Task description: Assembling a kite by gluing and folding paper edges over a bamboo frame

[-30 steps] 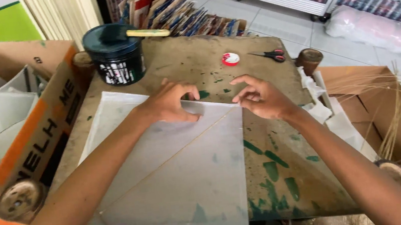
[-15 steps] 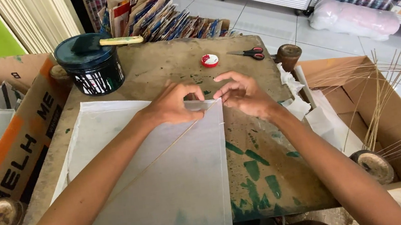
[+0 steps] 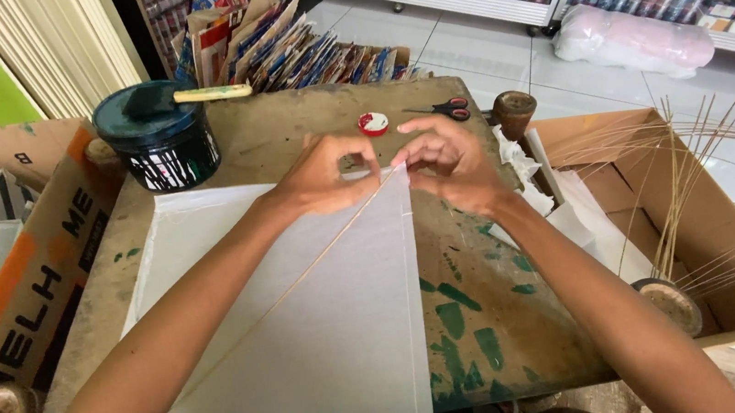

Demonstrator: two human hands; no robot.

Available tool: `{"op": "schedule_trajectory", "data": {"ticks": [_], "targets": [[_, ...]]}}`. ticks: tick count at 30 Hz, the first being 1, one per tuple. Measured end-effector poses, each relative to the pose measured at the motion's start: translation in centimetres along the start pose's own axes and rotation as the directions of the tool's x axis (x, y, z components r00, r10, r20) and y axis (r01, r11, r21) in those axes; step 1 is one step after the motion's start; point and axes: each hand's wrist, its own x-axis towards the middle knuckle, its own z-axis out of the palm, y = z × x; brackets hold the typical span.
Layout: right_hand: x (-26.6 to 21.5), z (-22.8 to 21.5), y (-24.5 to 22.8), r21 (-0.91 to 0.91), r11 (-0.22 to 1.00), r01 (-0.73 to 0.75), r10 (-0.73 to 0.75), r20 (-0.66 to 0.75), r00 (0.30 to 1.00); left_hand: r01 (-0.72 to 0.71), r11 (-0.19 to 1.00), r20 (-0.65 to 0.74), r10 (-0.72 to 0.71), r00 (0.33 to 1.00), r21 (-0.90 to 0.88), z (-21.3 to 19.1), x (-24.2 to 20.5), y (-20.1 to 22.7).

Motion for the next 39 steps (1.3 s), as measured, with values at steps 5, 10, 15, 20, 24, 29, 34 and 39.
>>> {"op": "schedule_trajectory", "data": {"ticks": [5, 10, 15, 20, 24, 29, 34, 39], "targets": [[1.9, -1.4, -2.9, 0.011, 0.993, 0.117, -0.117, -0.032, 0.993, -0.136, 0.99, -0.162, 0.141, 0.977, 0.037, -1.3, 3.3, 2.4], [3.7, -2.9, -5.5, -0.027, 0.971, 0.237, -0.237, -0.014, 0.971, -0.257, 0.962, -0.174, 0.27, 0.947, 0.096, -2.7, 5.4, 7.3], [5.0, -4.1, -7.3, 0.001, 0.964, 0.266, -0.266, -0.005, 0.964, -0.081, 0.981, -0.131, 0.105, 0.986, 0.177, -5.0, 6.4, 12.9], [6.3, -3.8, -11.3, -0.07, 0.954, 0.293, -0.293, 0.001, 0.956, 0.153, 0.935, -0.069, -0.138, 0.988, 0.321, -7.9, 6.3, 19.0], [7.0, -3.9, -12.6, -0.153, 0.946, 0.287, -0.292, -0.009, 0.956, 0.313, 0.853, 0.003, -0.346, 0.938, 0.417, -9.2, 7.4, 21.2], [7.2, -4.4, -13.5, -0.179, 0.949, 0.26, -0.268, -0.016, 0.963, 0.357, 0.793, 0.06, -0.44, 0.896, 0.494, -10.1, 8.1, 22.9], [7.2, -5.2, -14.1, -0.201, 0.946, 0.254, -0.253, 0.033, 0.967, 0.292, 0.838, 0.1, -0.376, 0.921, 0.461, -10.4, 8.5, 23.1], [7.9, -6.6, -14.6, -0.264, 0.937, 0.228, -0.206, 0.11, 0.972, 0.247, 0.866, 0.128, -0.331, 0.935, 0.435, -10.6, 9.3, 21.6]]}}
